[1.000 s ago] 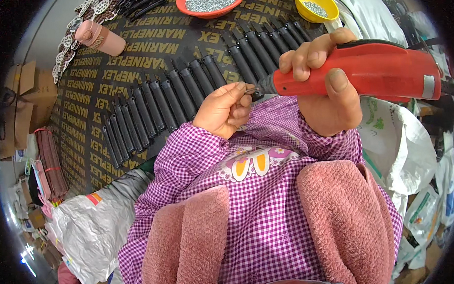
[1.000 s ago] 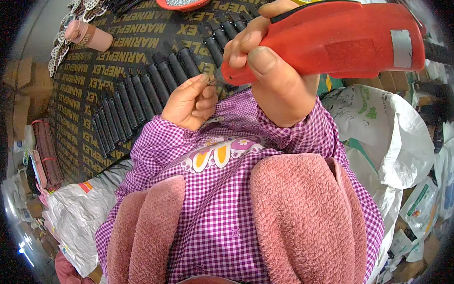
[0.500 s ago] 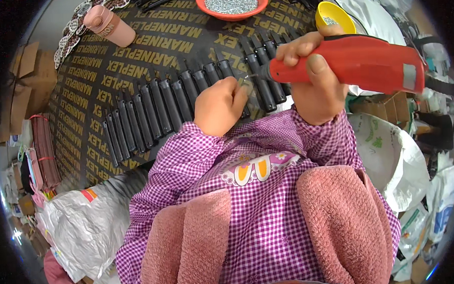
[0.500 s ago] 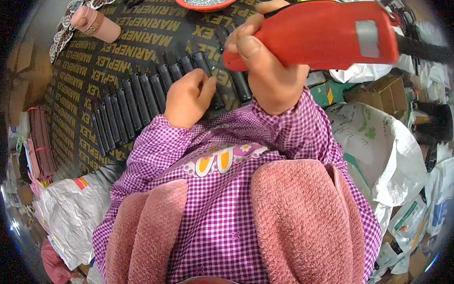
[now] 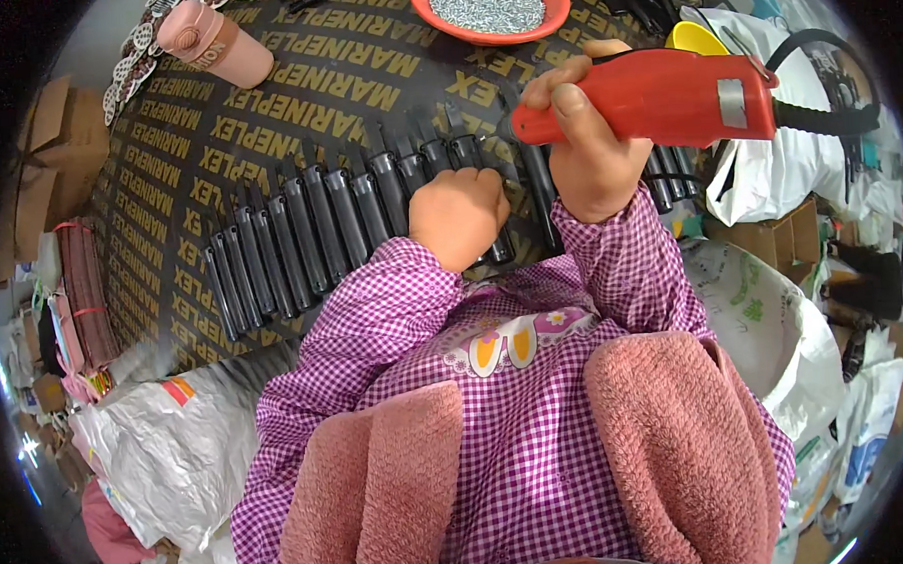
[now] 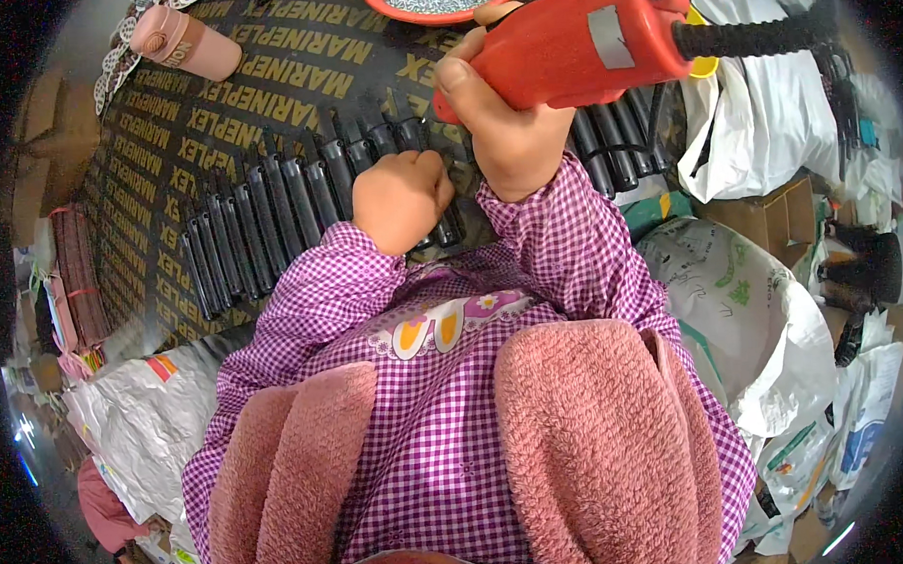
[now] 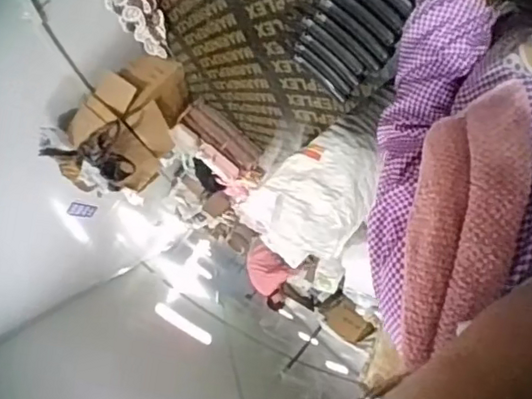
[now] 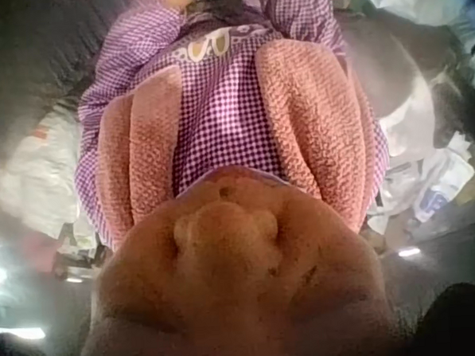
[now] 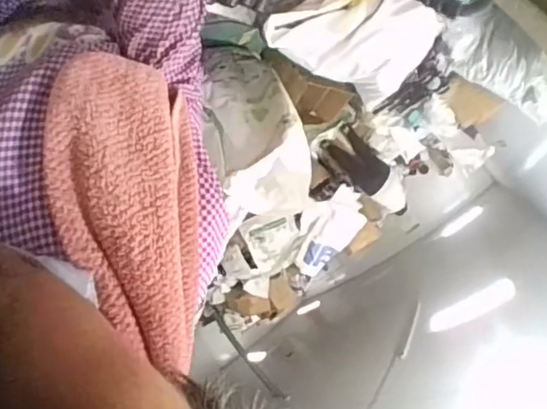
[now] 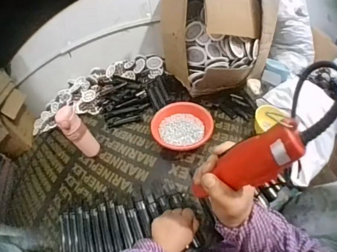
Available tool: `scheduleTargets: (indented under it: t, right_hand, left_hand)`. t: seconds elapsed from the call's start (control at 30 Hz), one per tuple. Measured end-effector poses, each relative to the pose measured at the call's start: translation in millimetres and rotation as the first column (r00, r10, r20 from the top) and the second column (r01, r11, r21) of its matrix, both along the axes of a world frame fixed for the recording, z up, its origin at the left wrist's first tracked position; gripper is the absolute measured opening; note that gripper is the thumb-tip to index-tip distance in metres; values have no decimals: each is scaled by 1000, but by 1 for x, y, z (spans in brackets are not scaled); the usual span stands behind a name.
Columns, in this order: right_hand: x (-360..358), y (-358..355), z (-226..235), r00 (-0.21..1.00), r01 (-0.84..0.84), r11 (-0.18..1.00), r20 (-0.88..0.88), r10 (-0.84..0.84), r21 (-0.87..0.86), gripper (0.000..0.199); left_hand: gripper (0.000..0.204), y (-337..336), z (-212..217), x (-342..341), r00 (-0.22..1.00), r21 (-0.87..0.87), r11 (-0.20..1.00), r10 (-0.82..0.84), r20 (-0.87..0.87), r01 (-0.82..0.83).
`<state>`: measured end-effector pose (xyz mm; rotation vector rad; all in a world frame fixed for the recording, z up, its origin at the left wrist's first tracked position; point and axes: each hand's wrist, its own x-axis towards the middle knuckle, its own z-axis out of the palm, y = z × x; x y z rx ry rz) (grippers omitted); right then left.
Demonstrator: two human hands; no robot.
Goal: The person drives screws into plastic tubes using an electric screwdriver, taking screws from their hand to fasten each tube, and then gathers and stacks the completed tubes.
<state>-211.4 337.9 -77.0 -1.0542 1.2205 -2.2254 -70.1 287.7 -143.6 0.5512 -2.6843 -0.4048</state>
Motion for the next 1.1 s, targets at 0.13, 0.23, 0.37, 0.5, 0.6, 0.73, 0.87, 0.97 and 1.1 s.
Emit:
scheduleTargets:
  t: [0.13,0.23,0.37,0.5,0.6,0.73,0.87,0.97,1.1]
  right_hand:
    - [-2,-7,-10,1000,-28,999,1,27,31,40]
    - [1,-10,-15,999,-31,999,17,30,44,40]
    - [1,-11,-15,999,-27,997,37,24,67,39]
    - [2,-12,-16,998,-50,995,-18,52,83,38]
    - [3,-13,-18,982,-21,990,-181,46,138,37]
    - [4,-16,-19,965,-101,982,-223,135,158,36]
    - [12,-19,-15,941,-91,977,-305,149,194,37]
    - [14,-17,-13,923,-71,978,-359,139,197,39]
    - [20,-13,-11,967,-13,993,-250,42,114,39]
  left_hand:
    - [14,0,5,0,998,23,1000,20,58,-21]
    - [14,1,9,0,996,34,999,22,82,-25]
    - [13,1,11,1,995,50,998,20,95,-25]
    - [13,2,10,2,995,61,998,20,99,-26]
    - [12,1,11,3,995,71,997,6,100,-13]
    - [12,2,11,3,997,83,997,-9,82,2]
    - [12,1,8,3,994,72,997,-44,96,37]
    - [12,1,7,5,995,50,998,-48,92,43]
    - [12,3,11,3,987,21,1000,-13,161,9]
